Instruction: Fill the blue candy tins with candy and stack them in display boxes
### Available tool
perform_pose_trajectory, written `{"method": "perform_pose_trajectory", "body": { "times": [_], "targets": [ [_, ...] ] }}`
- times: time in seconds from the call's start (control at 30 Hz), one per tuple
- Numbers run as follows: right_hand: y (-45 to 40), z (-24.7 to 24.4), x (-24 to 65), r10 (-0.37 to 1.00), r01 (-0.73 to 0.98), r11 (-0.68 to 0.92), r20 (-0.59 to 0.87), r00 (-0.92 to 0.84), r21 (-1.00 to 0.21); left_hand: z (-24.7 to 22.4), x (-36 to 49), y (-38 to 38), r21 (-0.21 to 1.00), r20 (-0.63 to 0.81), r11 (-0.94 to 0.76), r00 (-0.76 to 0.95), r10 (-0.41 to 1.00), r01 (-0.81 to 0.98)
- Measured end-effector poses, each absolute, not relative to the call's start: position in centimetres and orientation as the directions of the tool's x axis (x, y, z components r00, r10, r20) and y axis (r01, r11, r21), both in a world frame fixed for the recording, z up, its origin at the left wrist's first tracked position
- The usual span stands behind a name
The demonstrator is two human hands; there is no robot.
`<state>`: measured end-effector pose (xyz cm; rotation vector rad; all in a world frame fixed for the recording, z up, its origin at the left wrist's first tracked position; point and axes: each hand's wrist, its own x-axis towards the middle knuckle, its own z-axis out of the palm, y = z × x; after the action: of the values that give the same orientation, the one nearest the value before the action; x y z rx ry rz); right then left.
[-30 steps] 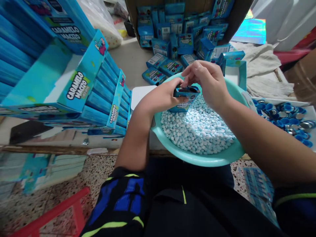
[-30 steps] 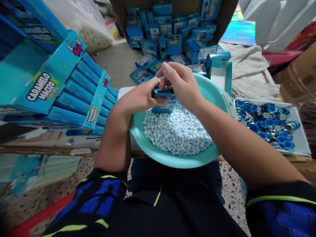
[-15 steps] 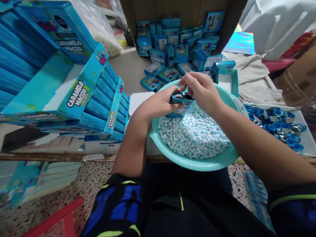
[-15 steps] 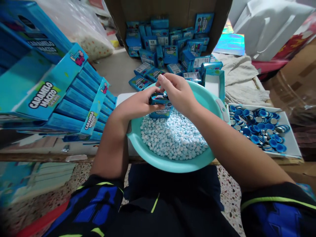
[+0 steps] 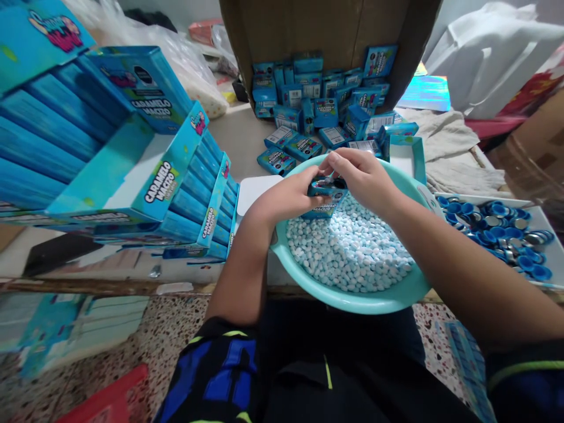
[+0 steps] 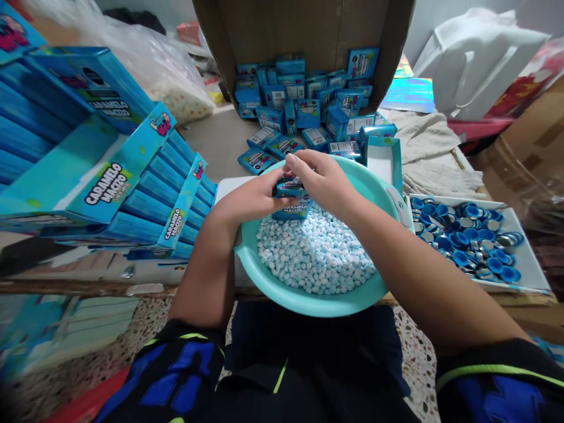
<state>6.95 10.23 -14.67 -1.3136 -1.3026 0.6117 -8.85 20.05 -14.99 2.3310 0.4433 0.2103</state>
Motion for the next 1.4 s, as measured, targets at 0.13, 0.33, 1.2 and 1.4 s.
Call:
{"method": "perform_pose_trajectory", "body": {
  "times": [0.13, 0.33, 1.2, 1.4],
  "targets": [
    [10.2, -14.9, 7.3, 0.910, 0.344, 0.218, 0.317, 0.267, -0.913, -15.0, -9.0, 20.2, 0.689, 0.013, -0.679, 0.932, 0.363, 0.254],
    [10.4, -15.4, 8.0, 0.893, 0.552, 0.201, 0.383, 0.236, -0.809, -14.9, -9.0, 20.0, 0.690, 0.015, -0.675, 0.928, 0.372, 0.260],
    [11.5, -15.0, 9.2, 0.952, 0.755, -0.225, 0.028, 0.306, -0.615, -13.7, -8.8, 19.9, 0.621, -0.083, -0.672, 0.886, 0.456, 0.404],
    [11.7, -14.0, 10.8, 0.942, 0.778, -0.334, -0.150, 0.301, -0.532, -12.7, -7.8, 20.2, 0.540, -0.171, -0.678, 0.853, 0.492, 0.499]
  ]
}}
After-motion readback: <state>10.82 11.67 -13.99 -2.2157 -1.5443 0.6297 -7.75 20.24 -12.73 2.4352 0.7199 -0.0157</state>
